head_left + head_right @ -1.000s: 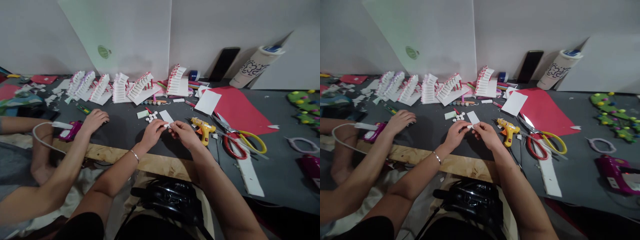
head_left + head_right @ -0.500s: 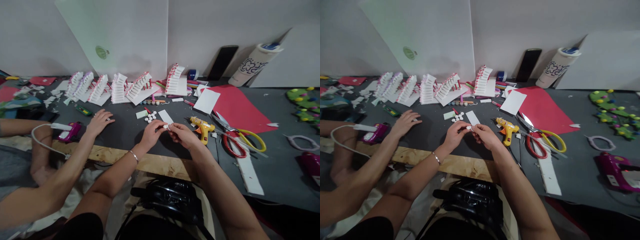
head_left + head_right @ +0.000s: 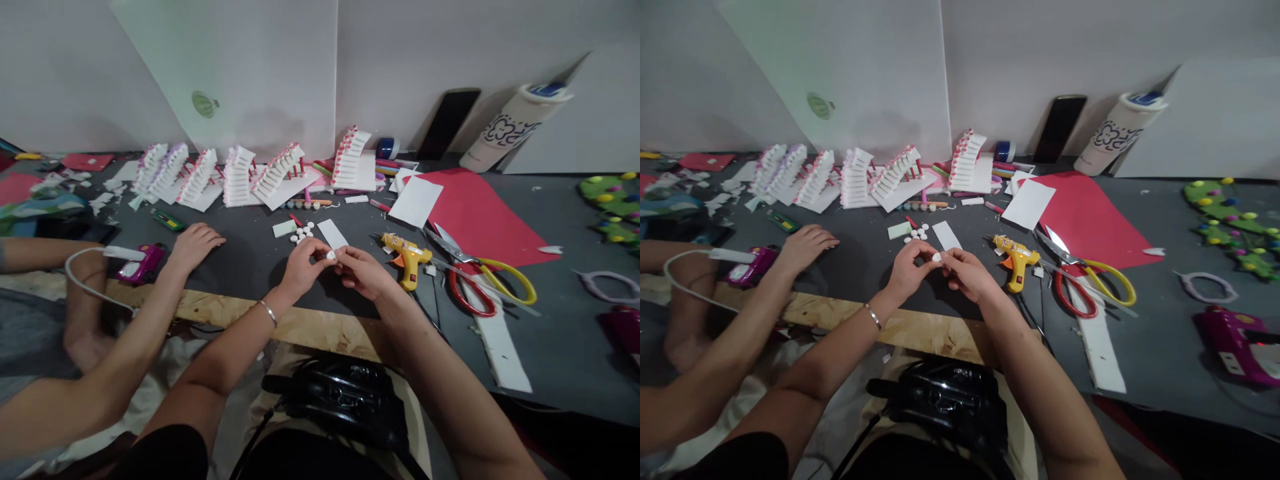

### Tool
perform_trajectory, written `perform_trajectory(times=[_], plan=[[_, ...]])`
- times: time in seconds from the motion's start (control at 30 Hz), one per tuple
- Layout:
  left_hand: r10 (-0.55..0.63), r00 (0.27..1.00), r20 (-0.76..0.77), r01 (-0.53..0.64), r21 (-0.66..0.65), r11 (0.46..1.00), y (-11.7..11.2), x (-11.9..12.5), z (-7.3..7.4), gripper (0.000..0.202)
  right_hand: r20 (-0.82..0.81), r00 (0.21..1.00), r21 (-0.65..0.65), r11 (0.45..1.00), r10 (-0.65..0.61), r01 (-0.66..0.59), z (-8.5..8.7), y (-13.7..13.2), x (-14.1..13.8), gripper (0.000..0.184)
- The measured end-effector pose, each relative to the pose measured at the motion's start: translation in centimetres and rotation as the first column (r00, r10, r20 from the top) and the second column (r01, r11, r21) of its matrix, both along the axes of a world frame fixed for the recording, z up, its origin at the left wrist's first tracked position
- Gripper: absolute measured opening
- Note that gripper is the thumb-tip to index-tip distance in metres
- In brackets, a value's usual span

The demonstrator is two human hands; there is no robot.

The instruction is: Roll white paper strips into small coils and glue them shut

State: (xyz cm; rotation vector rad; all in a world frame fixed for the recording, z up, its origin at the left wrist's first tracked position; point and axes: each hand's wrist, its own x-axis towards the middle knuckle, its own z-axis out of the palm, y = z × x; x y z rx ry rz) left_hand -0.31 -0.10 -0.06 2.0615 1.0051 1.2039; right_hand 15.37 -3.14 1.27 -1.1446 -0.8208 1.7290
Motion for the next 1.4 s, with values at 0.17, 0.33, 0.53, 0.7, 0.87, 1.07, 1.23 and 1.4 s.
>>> perform_trajectory(times=[0.17, 0.33, 0.53, 0.7, 0.87, 1.07, 1.23, 1.4], plan=[[0.019, 1.000, 0.006, -0.019, -0.004, 1.000, 0.1, 0.0, -0.1, 0.033, 0.172, 0.974, 0.175, 0.977, -0.150, 0.120, -0.4, -0.1, -0.5, 0.039], [0.024, 1.000, 0.008, -0.024, 0.026, 0.999, 0.1, -0.2, 0.2, 0.032, 0.303, 0.943, 0.259, 0.964, -0.139, 0.059, 0.0, -0.4, -0.3, 0.035], [-0.033, 0.999, 0.016, 0.034, -0.036, 0.999, 0.1, -0.3, 0.3, 0.032, 0.313, 0.933, 0.307, 0.948, -0.180, 0.080, 0.1, -0.3, -0.2, 0.033], [-0.076, 0.974, 0.211, 0.146, -0.340, 0.929, 0.3, -0.1, 0.0, 0.038, 0.361, 0.897, 0.371, 0.922, -0.255, 0.113, -0.2, -0.2, 0.0, 0.034], [-0.023, 0.957, 0.288, 0.173, -0.507, 0.845, 0.4, -0.1, 0.1, 0.029, 0.389, 0.887, 0.403, 0.912, -0.250, 0.081, -0.2, -0.5, -0.2, 0.036], [-0.038, 0.960, 0.278, 0.168, -0.458, 0.873, 0.4, 0.0, -0.2, 0.024, 0.414, 0.867, 0.392, 0.914, -0.276, 0.103, -0.1, -0.3, -0.2, 0.034], [-0.117, 0.991, -0.063, 0.114, -0.048, 0.992, 0.2, -0.5, -0.4, 0.027, 0.486, 0.834, 0.386, 0.920, -0.262, 0.064, -0.6, -0.2, 0.3, 0.028], [-0.052, 0.974, -0.219, 0.078, 0.112, 0.991, 0.0, -0.6, -0.7, 0.023, 0.494, 0.838, 0.383, 0.923, -0.231, 0.028, -0.7, -0.3, 0.2, 0.027]])
